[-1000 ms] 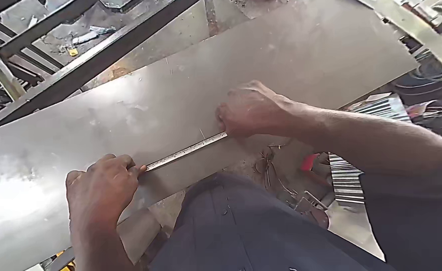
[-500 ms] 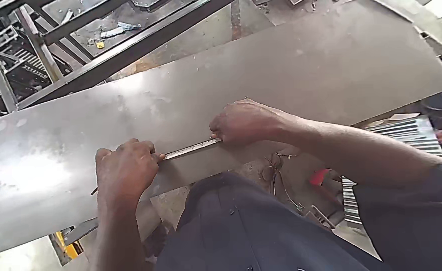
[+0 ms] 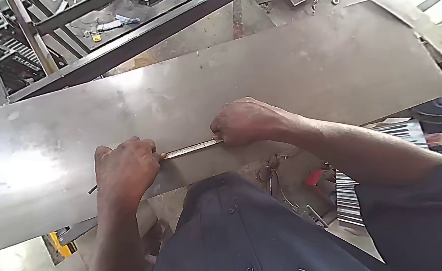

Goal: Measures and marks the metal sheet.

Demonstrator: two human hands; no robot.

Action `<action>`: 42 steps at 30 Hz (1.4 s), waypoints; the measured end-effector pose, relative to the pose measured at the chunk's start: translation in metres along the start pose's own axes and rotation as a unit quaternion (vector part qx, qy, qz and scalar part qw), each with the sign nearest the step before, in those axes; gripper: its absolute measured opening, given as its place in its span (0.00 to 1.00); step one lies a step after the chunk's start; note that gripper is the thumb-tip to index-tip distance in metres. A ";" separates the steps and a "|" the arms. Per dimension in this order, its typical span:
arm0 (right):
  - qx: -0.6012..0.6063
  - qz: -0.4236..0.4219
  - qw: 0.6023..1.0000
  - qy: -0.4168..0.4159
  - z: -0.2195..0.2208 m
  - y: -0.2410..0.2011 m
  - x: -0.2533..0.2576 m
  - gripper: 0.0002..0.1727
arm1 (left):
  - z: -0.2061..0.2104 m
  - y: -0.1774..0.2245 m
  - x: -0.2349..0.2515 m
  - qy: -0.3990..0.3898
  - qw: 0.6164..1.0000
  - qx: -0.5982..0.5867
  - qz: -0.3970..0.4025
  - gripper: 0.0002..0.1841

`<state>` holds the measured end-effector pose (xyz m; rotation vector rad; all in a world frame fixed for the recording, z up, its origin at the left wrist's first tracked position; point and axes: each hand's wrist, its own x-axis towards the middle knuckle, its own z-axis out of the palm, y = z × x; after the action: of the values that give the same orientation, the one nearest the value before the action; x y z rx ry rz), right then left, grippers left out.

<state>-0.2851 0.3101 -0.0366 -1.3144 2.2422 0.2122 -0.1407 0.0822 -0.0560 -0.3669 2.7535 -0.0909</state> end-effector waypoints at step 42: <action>0.123 0.145 0.969 0.161 0.016 0.103 -0.038 0.16 | -0.016 -0.014 0.049 0.048 0.998 -0.032 -0.007 0.18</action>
<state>-0.3523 0.3987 -0.0431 -0.9410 2.6295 -0.1876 -0.1873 0.0560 -0.0566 -0.4081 2.8552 -0.0247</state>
